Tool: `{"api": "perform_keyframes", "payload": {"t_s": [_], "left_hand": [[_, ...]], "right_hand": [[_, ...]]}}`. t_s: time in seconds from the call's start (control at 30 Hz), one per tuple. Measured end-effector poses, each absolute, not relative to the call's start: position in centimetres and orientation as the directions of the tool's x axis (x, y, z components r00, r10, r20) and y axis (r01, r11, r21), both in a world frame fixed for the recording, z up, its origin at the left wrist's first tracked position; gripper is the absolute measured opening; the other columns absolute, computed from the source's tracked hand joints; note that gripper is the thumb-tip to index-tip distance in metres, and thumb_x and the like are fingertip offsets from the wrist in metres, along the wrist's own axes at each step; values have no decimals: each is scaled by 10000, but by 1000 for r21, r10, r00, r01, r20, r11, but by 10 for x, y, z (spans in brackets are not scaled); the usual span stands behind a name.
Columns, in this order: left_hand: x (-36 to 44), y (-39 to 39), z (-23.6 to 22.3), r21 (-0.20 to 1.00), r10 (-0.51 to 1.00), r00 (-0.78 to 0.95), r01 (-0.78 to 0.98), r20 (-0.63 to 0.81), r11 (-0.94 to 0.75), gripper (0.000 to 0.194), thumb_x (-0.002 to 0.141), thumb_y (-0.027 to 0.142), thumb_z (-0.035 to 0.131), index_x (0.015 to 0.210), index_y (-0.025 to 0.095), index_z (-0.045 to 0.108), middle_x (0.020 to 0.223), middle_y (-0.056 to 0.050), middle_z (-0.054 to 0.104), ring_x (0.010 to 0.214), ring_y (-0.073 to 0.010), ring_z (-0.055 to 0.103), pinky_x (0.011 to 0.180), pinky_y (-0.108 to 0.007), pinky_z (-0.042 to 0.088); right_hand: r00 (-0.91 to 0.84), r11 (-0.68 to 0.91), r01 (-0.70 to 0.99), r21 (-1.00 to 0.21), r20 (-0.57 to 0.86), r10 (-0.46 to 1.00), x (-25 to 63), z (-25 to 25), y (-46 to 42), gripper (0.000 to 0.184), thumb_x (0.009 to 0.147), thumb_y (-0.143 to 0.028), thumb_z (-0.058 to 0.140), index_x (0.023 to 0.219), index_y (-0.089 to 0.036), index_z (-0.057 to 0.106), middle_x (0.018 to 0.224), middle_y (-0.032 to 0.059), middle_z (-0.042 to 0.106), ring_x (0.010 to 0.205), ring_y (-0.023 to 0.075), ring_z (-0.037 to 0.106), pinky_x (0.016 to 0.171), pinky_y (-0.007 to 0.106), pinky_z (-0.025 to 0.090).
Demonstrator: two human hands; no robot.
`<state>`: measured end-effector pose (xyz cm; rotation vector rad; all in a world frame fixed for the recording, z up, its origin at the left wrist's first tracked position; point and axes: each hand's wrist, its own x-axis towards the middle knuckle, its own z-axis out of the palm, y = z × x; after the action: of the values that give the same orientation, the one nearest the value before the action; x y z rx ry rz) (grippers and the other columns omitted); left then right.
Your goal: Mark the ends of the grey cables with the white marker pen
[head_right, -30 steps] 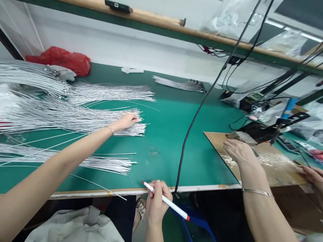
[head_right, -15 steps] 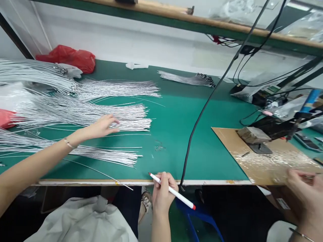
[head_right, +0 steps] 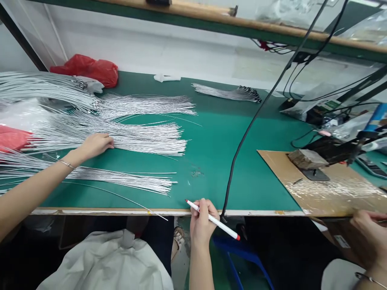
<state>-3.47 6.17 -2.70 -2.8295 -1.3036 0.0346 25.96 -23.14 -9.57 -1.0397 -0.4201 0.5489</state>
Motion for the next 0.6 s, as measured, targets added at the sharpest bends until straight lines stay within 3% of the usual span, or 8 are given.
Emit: {"api": "perform_keyframes", "payload": {"t_s": [0.13,0.27,0.37,0.47,0.53,0.6], "left_hand": [[-32,60,-25,-25,784,621,784,27,-620,251,879,327,390,920,154,566,966,-135,609,875,-274,561,694,-322,383],[-25,26,-24,52,773,634,772,18,-634,346,884,431,412,1049,159,547,1038,-115,615,941,-250,563,762,-314,418],[-13,-18,-28,208,594,799,599,-92,-773,666,806,585,502,1308,160,394,1302,-145,485,1176,-272,451,930,-334,363],[1,-53,-37,258,423,895,445,-138,-857,930,733,672,544,1430,167,192,1437,-171,309,1283,-321,311,992,-386,293],[9,-63,-42,237,450,888,459,-94,-856,809,795,643,492,1405,165,262,1343,-163,416,1190,-310,392,943,-387,327],[14,-62,-46,243,498,866,491,-36,-837,556,890,544,413,1293,162,432,1162,-128,536,1044,-265,475,868,-353,371]], "right_hand": [[784,382,-209,-900,79,615,259,-95,-232,354,763,-334,660,515,-155,483,425,-66,414,407,46,340,430,191,289],[786,370,-207,-906,72,614,259,-96,-231,356,746,-330,675,506,-154,480,449,-51,476,404,44,343,422,193,290],[786,369,-220,-903,60,615,259,-97,-231,355,742,-330,680,503,-154,484,456,-51,478,407,43,342,422,193,290],[778,368,-226,-902,60,625,260,-96,-232,337,749,-334,674,515,-154,512,432,-60,437,412,46,339,427,192,288],[772,365,-223,-904,64,632,260,-96,-232,342,753,-340,671,517,-154,507,425,-64,416,414,46,341,429,190,284],[772,358,-216,-908,65,632,261,-95,-231,352,748,-352,674,518,-155,496,428,-64,420,412,46,343,429,190,284]]}}
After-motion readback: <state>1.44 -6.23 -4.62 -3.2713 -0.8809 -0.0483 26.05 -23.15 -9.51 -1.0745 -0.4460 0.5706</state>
